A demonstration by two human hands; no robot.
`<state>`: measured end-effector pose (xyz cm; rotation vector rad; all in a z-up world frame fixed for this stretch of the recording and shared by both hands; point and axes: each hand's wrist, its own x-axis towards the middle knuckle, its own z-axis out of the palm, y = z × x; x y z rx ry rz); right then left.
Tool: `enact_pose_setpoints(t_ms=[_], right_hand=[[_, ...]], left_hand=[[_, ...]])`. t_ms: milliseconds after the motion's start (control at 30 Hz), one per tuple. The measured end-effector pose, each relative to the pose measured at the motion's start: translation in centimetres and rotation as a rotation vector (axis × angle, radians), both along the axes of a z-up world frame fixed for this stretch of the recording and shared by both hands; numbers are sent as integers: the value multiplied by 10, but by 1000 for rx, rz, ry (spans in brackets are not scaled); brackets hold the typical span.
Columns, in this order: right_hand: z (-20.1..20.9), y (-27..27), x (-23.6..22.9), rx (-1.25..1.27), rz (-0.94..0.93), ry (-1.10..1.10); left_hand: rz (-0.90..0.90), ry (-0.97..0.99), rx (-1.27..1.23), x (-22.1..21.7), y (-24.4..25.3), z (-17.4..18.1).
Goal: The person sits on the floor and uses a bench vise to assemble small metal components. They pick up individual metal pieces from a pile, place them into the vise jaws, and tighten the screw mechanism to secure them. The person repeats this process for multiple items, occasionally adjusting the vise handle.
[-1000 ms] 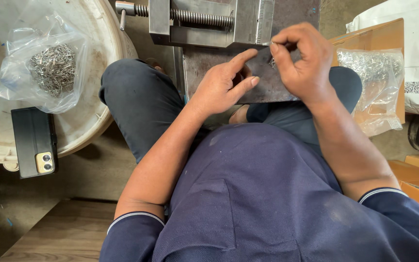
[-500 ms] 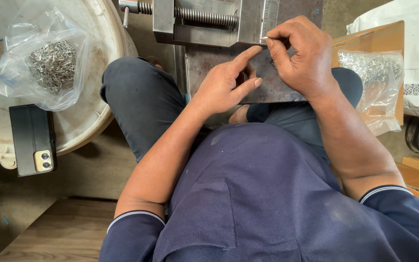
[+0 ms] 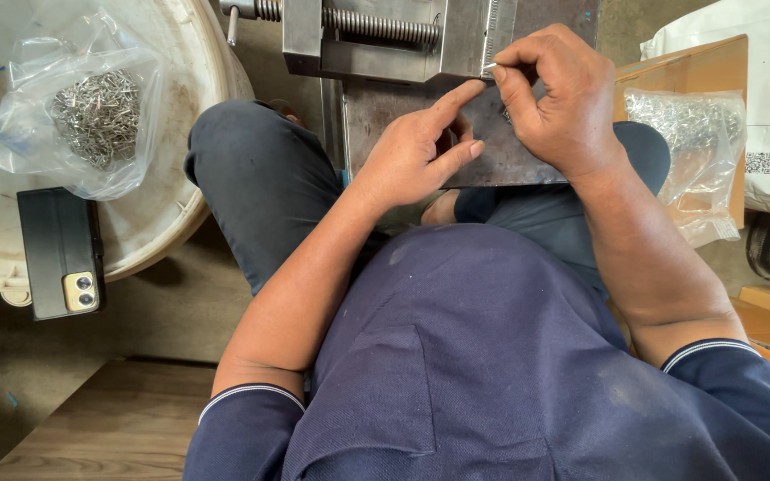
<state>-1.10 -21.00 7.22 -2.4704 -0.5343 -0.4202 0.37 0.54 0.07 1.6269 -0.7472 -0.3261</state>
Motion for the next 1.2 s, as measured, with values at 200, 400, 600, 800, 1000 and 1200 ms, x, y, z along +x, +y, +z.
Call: enact_pose_setpoints(t_ms=[200, 400, 600, 800, 1000, 1200], right_hand=[[-1, -1, 1, 3, -8, -1], [0, 0, 1, -20, 1, -7], [1, 4, 1, -43, 4, -32], [-2, 0, -6, 41, -24, 4], [-19, -12, -25, 213, -126, 42], [-54, -28, -56, 368, -228, 152]], left_hand=[[0, 2, -3, 0, 0, 0], [-1, -6, 0, 0, 0, 0], [-3, 9, 1, 1, 0, 0], [5, -4, -1, 0, -1, 0], [5, -4, -43, 0, 0, 1], [17, 180, -199, -9, 1, -14]])
